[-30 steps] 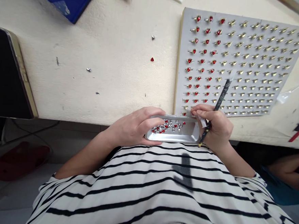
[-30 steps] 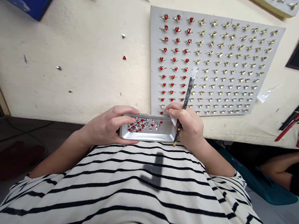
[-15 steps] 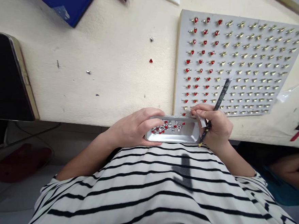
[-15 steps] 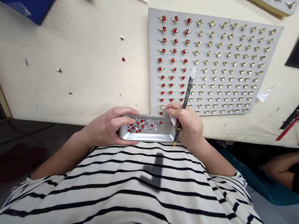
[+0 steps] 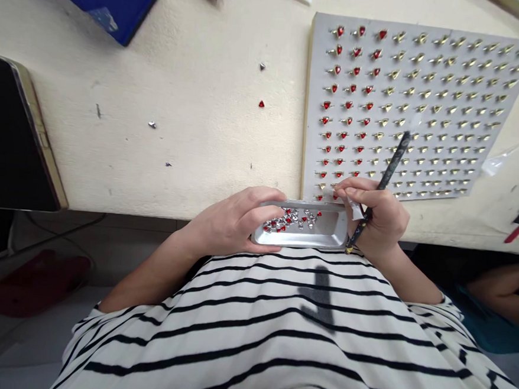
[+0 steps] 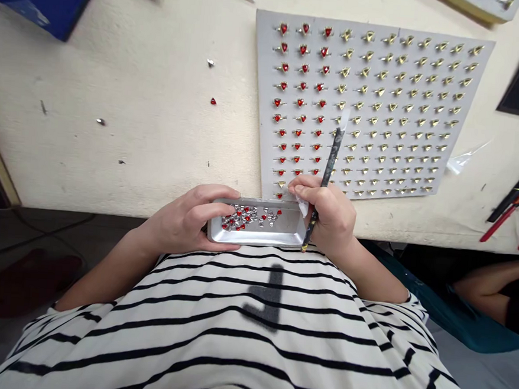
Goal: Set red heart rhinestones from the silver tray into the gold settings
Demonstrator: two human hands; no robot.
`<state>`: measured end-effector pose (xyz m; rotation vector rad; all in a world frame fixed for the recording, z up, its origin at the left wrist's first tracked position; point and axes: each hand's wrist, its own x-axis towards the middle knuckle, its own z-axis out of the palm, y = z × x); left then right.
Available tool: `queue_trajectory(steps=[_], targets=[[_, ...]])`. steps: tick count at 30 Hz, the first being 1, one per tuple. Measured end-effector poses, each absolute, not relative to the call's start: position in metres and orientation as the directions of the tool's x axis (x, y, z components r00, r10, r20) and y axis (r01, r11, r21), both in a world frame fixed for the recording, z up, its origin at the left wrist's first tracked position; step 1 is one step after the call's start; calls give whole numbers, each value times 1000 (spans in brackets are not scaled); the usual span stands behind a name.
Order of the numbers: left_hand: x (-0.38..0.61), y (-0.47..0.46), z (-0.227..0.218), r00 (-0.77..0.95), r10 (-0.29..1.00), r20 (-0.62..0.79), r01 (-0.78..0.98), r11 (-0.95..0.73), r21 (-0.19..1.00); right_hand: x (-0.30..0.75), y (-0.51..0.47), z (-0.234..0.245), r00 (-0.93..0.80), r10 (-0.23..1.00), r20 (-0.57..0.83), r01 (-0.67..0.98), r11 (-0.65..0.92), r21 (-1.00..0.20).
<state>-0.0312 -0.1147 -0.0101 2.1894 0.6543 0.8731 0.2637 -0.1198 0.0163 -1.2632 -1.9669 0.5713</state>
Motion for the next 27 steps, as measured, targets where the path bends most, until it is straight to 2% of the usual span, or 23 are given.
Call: queue_trajectory(steps=[7,11,14,17,20,24,26,27], targets=[[-32,-115,-10,650,658,379,203,-632,748,265,-123,11,-221,903,369,616,422,-665],[-32,-115,-10,657,661,363,209,-622,755,263,-124,15,-206,889,410,554,451,-699],[-34,-115,-10,658,662,359,213,-621,754,262,-123,20,-150,859,490,498,494,-713],[-35,-115,-9,659,661,360,223,-628,746,272,-112,25,-43,808,588,551,510,-661],[-36,-114,-9,663,659,355,226,-628,744,311,-87,31,52,697,715,679,501,-537],[-36,-113,-8,655,655,377,204,-633,746,416,-40,37,111,583,805,893,297,-338],[-35,-113,-8,647,659,383,197,-630,751,474,-19,35,112,616,780,944,180,-278],[-35,-113,-8,643,663,382,196,-625,755,499,-10,33,173,639,749,956,75,-285]])
